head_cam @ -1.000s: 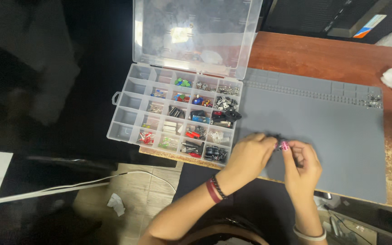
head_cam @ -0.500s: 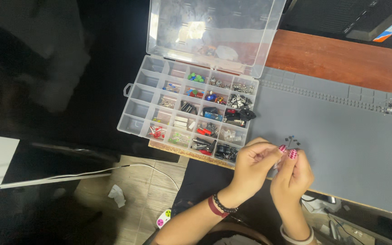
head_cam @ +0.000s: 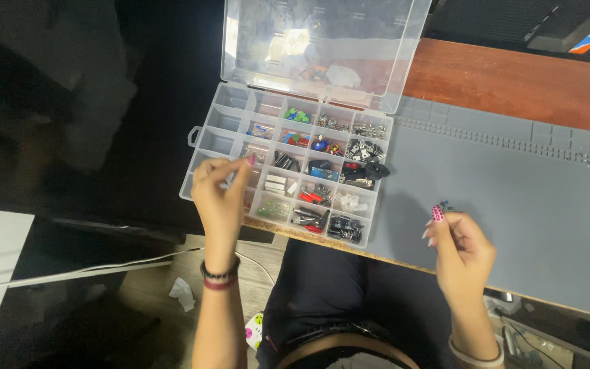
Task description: The person sorts small electronic components, such as resistors and capacitors, from a pile on a gray mat into the compartments of a clear plastic organizer box. They pick up items by hand, separate them, and place them into the appropriate sections of the box.
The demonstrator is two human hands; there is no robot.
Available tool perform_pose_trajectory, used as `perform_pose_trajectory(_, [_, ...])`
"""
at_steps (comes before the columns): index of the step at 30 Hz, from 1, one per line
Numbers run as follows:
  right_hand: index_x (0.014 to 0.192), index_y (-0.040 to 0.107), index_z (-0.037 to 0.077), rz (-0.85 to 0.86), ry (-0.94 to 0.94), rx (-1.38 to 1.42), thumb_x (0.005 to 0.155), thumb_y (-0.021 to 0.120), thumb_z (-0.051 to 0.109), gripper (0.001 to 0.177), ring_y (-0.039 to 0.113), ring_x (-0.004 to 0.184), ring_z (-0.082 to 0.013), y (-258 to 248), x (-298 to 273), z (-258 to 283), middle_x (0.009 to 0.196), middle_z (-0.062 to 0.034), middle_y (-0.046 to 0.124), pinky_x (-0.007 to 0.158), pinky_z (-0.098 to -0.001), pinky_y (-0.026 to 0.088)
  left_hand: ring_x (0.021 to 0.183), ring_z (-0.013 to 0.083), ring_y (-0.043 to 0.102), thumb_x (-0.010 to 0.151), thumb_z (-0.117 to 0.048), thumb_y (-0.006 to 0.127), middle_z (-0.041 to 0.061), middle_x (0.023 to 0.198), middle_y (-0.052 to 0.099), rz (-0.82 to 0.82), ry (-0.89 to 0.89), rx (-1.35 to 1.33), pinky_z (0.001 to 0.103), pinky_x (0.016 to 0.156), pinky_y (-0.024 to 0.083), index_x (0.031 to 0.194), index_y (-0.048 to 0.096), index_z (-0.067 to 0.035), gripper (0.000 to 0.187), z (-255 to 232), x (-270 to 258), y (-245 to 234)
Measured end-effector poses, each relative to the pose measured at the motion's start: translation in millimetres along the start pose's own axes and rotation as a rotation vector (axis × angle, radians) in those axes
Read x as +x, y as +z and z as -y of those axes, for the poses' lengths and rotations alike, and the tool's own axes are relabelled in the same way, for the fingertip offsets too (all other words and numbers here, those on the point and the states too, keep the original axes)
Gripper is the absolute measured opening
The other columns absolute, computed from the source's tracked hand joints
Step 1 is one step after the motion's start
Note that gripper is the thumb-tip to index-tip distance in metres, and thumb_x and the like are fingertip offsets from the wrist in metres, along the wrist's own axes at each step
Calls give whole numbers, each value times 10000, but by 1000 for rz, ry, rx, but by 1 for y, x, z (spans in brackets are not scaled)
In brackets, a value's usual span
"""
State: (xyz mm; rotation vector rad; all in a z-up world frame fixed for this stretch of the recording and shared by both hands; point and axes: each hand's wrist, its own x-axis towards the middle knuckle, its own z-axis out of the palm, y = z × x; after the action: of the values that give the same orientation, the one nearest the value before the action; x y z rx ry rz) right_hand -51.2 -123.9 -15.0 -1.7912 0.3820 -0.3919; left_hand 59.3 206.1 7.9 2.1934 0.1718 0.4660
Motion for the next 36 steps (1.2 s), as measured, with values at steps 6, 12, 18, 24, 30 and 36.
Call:
perform_pose_trajectory(6, [893, 709, 7, -23, -88, -61, 1073, 676, 44, 187, 543, 595, -146, -9, 7, -22, 659, -118, 652, 669, -290, 475, 968, 292, 520, 987, -263, 738, 130, 974, 633, 85, 53, 435, 414, 836, 341, 959, 824, -83, 201, 13, 33, 17])
perform_pose_trajectory(12, [898, 728, 38, -63, -58, -137, 1055, 717, 61, 158, 584, 590, -156, -31, 15, -44, 676, -98, 678, 675, -292, 489, 991, 323, 540, 971, -279, 719, 136, 1000, 645, 89, 150, 551, 445, 860, 345, 899, 818, -95, 220, 18, 33, 19])
perform_pose_trajectory(18, [974, 738, 40, -125, -21, -184, 995, 771, 17, 45, 545, 666, -122, -45, 21, -35, 701, -94, 670, 700, -294, 490, 947, 297, 579, 918, -328, 848, 81, 947, 664, 57, 171, 564, 427, 849, 340, 906, 825, -173, 157, 19, 33, 26])
perform_pose_trajectory(24, [1052, 768, 95, -117, -41, -368, 836, 904, 111, 257, 638, 729, -207, -50, 31, -25, 877, -80, 719, 706, -314, 538, 983, 265, 557, 948, -263, 836, 35, 990, 622, -19, 225, 485, 433, 897, 321, 1019, 818, -214, 88, 5, 28, 24])
perform_pose_trajectory(30, [1094, 752, 111, 29, -259, -521, 786, 885, 144, 337, 621, 830, -351, -47, 51, -34, 1000, -113, 679, 841, -467, 529, 977, 257, 516, 971, -113, 814, 91, 1008, 612, -78, 283, 283, 393, 874, 302, 1073, 804, -87, 106, -27, 7, 23])
perform_pose_trajectory(36, [1090, 742, 142, 141, -187, -530, 801, 864, 160, 314, 635, 826, -327, -53, 57, -40, 984, -105, 677, 844, -458, 531, 987, 276, 570, 888, -119, 862, 62, 1028, 615, -75, 355, 172, 380, 887, 378, 1081, 798, -134, 204, -44, -27, 29])
